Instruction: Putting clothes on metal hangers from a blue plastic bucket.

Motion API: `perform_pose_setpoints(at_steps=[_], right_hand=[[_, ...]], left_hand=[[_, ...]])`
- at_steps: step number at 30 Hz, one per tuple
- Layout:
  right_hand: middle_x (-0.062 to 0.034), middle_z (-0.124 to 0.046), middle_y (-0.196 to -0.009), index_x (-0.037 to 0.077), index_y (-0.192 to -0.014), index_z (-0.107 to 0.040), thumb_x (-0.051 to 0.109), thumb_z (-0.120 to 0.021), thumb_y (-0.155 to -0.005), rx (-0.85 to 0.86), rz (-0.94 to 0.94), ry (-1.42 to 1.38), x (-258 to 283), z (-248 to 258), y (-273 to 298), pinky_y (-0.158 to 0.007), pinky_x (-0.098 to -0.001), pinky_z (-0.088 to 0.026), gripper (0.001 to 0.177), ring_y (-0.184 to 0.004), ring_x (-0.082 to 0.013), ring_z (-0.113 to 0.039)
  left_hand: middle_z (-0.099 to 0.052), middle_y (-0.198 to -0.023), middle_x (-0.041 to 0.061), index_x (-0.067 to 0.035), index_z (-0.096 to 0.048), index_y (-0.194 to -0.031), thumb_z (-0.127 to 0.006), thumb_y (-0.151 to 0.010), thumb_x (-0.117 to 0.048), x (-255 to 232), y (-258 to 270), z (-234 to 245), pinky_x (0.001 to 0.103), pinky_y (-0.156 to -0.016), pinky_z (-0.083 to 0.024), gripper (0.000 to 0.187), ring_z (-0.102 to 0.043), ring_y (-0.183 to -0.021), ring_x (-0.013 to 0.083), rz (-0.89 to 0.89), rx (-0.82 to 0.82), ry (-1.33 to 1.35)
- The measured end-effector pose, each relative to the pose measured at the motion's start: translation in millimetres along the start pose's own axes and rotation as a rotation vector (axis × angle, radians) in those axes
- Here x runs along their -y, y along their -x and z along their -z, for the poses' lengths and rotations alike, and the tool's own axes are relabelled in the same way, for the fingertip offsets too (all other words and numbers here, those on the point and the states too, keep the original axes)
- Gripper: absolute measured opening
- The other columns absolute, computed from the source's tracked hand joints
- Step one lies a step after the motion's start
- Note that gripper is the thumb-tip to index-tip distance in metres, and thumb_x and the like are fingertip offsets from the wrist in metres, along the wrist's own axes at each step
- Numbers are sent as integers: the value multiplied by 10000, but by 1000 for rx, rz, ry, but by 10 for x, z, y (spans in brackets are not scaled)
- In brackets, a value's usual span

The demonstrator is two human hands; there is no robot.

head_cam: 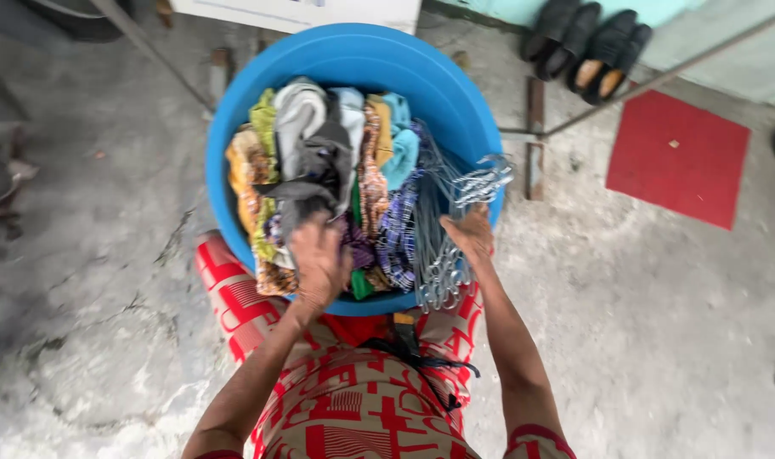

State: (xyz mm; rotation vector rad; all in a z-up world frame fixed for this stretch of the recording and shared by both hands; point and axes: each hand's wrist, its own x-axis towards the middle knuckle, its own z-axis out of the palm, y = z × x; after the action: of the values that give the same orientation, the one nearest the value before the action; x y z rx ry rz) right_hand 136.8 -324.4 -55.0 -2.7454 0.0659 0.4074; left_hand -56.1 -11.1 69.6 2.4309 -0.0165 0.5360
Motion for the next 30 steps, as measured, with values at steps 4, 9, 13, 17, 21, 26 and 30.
perform_pose_setpoints(at_steps=[4,9,13,17,21,26,30], right_hand=[[-298,-488,-1401,-100,-1459,-349,556,-836,-710,-116,27,38,299,417,453,-1061,-488,-437,1108,-1315,-435,-458],[-215,-511,-1364,-16,-1435,-452,383,-820,-821,-469,474,-89,908,579,1108,-1105,-518,-409,819,-1249,-367,-489],[-167,-478,-1380,105,-1436,-492,224,-859,-725,-197,690,-153,1588,218,1626,-1075,-536,-420,809,-1270,-359,-467],[-197,-361,-1429,143,-1362,-533,162,-882,-625,177,888,-59,1862,-230,1859,-956,-569,-456,815,-1243,-414,-395],[-127,-350,-1477,132,-1284,-577,105,-838,-630,156,834,129,1628,-477,1787,-887,-560,-477,705,-1270,-393,-397],[-114,-381,-1421,99,-1196,-605,35,-773,-618,66,744,188,1503,-332,1829,-829,-585,-472,605,-1276,-409,-390],[-109,-383,-1417,66,-1201,-588,69,-777,-629,79,759,227,1308,-335,1834,-848,-603,-463,602,-1271,-394,-401]], left_hand=[[-484,-1406,244,-54,-521,-1422,-761,-767,-181,809,254,482,578,-1065,-331,709,-416,-1257,448,439,-245,-273],[-490,-1390,245,-34,-452,-1477,-753,-816,-245,1420,640,236,584,-1081,-290,756,-403,-1281,453,591,-246,-292],[-531,-1327,197,-119,-408,-1576,-739,-874,-229,1579,639,74,546,-1090,-326,783,-439,-1260,389,760,-117,-396],[-604,-1204,193,-83,-331,-1599,-793,-734,-231,1780,505,197,535,-1034,-324,992,-480,-1149,374,869,-75,-367],[-660,-1162,176,-88,-401,-1452,-828,-665,-271,1985,547,135,542,-996,-324,914,-520,-1135,390,930,20,-361],[-683,-1113,189,-61,-446,-1359,-820,-698,-383,1754,821,-16,589,-998,-326,825,-575,-1127,396,947,50,-330],[-683,-1086,188,-38,-457,-1348,-815,-705,-401,1319,974,32,580,-1038,-326,820,-564,-1143,386,948,72,-322]])
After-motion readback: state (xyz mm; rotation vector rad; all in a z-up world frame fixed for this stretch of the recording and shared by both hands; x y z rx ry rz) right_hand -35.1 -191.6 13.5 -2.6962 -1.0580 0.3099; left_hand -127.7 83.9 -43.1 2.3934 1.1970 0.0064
